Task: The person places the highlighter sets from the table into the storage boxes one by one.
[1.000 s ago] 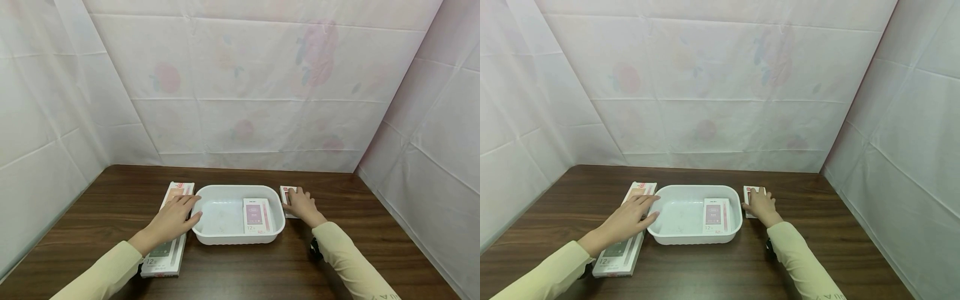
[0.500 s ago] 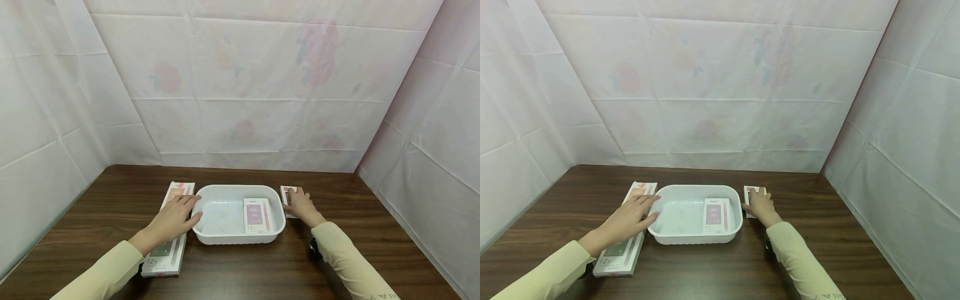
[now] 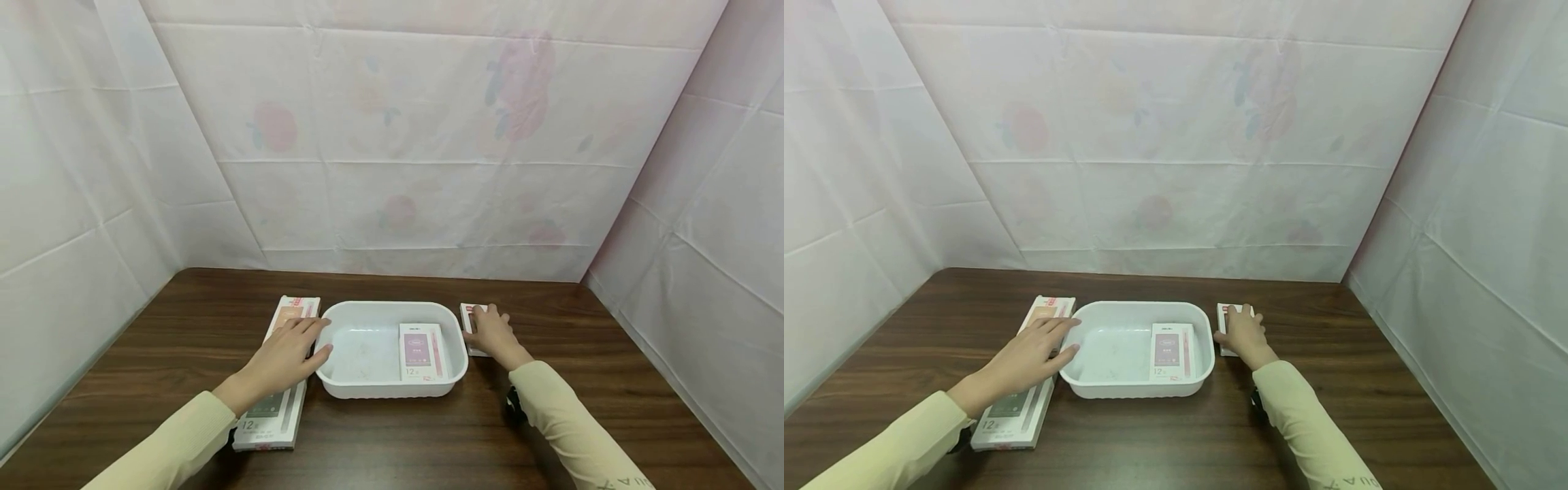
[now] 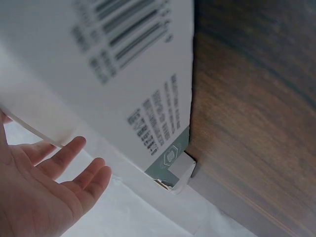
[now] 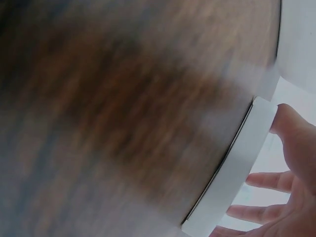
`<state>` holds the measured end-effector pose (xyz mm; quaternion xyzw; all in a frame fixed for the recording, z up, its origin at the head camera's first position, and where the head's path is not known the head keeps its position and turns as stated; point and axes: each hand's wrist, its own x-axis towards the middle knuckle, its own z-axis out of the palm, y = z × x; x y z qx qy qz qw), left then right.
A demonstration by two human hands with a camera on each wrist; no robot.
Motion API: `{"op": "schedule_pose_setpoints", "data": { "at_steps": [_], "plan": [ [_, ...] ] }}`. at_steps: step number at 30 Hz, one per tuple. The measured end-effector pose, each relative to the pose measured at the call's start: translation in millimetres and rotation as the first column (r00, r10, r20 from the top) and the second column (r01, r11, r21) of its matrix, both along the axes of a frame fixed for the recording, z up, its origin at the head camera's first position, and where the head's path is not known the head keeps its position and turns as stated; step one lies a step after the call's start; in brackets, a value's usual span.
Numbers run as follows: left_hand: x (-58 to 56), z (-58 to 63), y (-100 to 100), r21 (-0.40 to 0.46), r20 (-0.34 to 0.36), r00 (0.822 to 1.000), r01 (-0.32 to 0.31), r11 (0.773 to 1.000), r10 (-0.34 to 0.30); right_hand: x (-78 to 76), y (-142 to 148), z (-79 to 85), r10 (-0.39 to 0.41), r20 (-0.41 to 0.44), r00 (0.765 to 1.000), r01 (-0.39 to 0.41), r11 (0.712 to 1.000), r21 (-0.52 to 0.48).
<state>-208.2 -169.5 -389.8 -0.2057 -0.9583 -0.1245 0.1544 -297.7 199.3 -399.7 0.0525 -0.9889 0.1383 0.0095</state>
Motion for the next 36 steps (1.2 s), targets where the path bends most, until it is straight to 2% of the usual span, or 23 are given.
{"op": "schedule_pose_setpoints", "data": {
  "at_steps": [18,36],
  "plan": [
    [-1.8,-1.7,-1,-0.002,-0.003,1.000,0.006,1.000,-0.006,1.2,2,11.4,-0.015,-0.035,0.999,0.015,1.000,0.015],
    [-0.6,-2.2,0,0.010,0.004,1.000,-0.002,1.000,0.002,21.9,-6,48.1,0.023,-0.108,0.994,-0.023,1.000,-0.002]
  ]
}}
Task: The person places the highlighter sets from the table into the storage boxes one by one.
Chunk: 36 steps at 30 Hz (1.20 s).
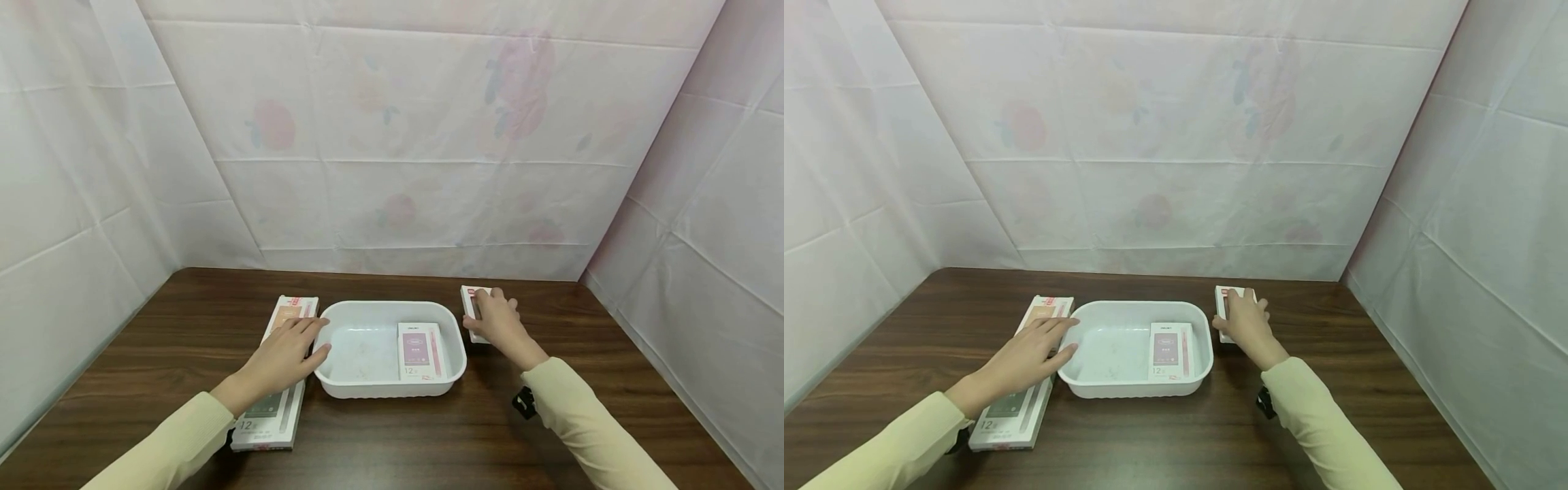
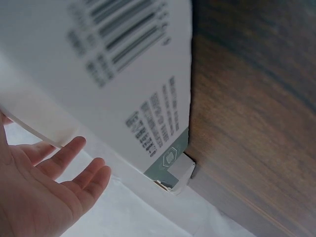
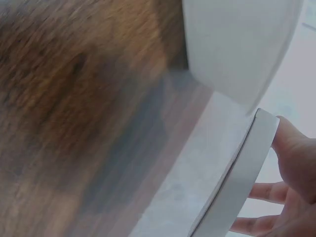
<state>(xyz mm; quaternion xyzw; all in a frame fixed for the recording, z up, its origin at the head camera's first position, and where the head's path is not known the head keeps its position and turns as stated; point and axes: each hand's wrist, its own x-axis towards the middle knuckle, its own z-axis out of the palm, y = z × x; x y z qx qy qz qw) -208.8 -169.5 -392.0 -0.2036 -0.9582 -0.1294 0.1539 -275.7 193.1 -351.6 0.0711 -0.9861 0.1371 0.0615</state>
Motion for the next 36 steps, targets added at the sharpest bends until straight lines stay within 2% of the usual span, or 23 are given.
{"op": "schedule_pose_setpoints", "data": {
  "at_steps": [7,15,27,36],
  "plan": [
    [-0.4,-1.2,0,-0.004,0.006,1.000,-0.003,1.000,0.003,13.1,-11,12.2,0.021,-0.018,1.000,-0.021,1.000,0.009],
    [0.5,0.4,0,-0.004,0.009,1.000,-0.006,1.000,0.006,26.7,-29,18.9,0.051,-0.056,0.997,-0.050,0.999,0.015],
    [0.8,0.9,0,-0.006,0.012,1.000,-0.009,1.000,0.009,44.7,-57,19.8,0.113,-0.050,0.992,-0.111,0.993,0.040],
    [0.2,0.2,-1,-0.014,0.009,1.000,-0.012,1.000,0.013,53.1,-73,12.8,0.153,-0.046,0.987,-0.152,0.988,0.030]
  ]
}}
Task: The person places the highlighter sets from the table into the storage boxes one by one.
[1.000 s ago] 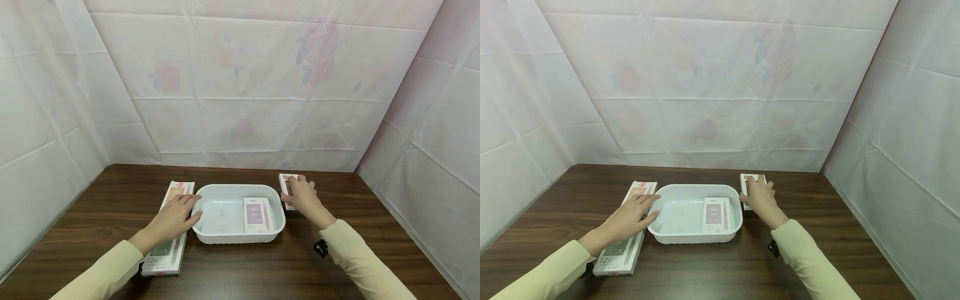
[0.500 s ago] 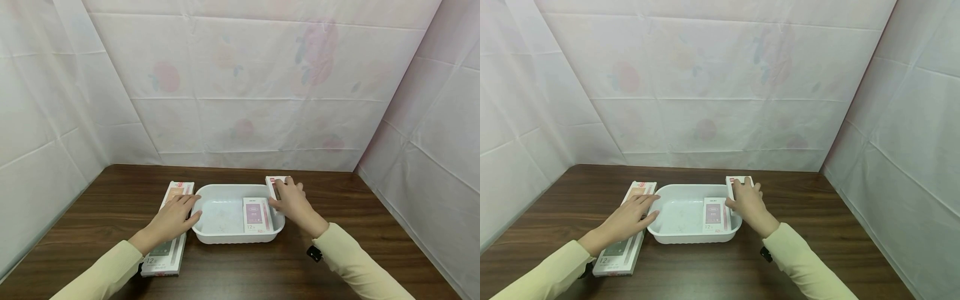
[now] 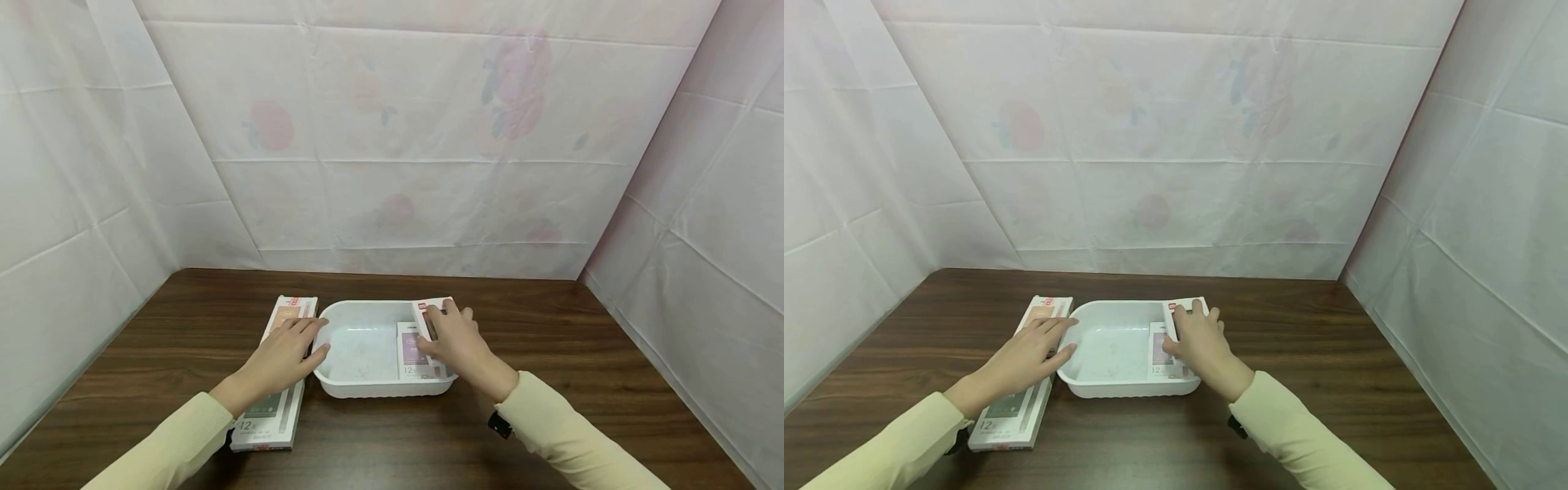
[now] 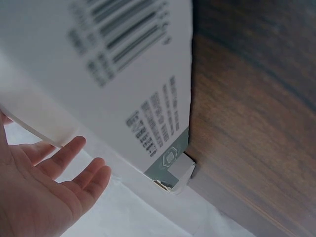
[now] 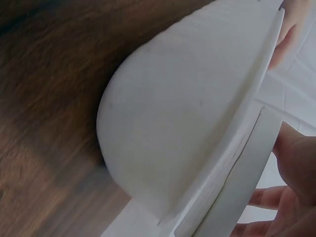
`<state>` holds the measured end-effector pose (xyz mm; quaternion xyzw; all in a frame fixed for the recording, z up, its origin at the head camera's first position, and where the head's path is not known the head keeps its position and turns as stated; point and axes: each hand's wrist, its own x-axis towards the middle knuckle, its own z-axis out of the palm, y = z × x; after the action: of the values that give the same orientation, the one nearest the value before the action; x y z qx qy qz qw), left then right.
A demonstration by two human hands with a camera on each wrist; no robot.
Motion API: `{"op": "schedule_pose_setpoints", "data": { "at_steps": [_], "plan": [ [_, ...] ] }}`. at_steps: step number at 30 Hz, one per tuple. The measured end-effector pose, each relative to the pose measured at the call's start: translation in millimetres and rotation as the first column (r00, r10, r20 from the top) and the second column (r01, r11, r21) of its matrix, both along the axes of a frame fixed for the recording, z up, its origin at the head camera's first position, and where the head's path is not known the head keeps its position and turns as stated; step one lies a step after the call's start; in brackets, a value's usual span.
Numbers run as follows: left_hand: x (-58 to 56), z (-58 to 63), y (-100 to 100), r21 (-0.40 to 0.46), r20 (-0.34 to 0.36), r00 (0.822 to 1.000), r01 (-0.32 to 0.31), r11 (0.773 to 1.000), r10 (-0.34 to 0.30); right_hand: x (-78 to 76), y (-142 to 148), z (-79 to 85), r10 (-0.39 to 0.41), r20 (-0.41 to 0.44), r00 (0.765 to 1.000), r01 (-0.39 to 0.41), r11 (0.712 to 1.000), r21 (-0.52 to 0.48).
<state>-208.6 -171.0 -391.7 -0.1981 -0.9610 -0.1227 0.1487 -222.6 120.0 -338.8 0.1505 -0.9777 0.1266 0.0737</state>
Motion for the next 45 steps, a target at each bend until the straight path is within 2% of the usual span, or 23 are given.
{"op": "schedule_pose_setpoints", "data": {
  "at_steps": [7,15,34,45],
  "plan": [
    [0.1,0.0,0,0.003,0.004,1.000,0.000,1.000,0.000,3.3,-12,-7.0,0.036,-0.025,0.999,-0.036,0.999,0.024],
    [-0.5,-0.2,0,0.002,-0.007,1.000,0.004,1.000,-0.004,5.4,-19,-14.6,0.088,-0.116,0.989,-0.083,0.995,0.050],
    [1.4,0.4,0,0.008,0.000,1.000,0.004,1.000,-0.004,-0.3,-27,-37.3,-0.007,-0.124,0.992,0.013,0.999,0.051],
    [2.6,-0.3,0,0.013,0.012,1.000,0.001,1.000,-0.001,0.2,-30,-41.4,-0.009,-0.155,0.988,0.028,0.992,0.120]
  ]
}}
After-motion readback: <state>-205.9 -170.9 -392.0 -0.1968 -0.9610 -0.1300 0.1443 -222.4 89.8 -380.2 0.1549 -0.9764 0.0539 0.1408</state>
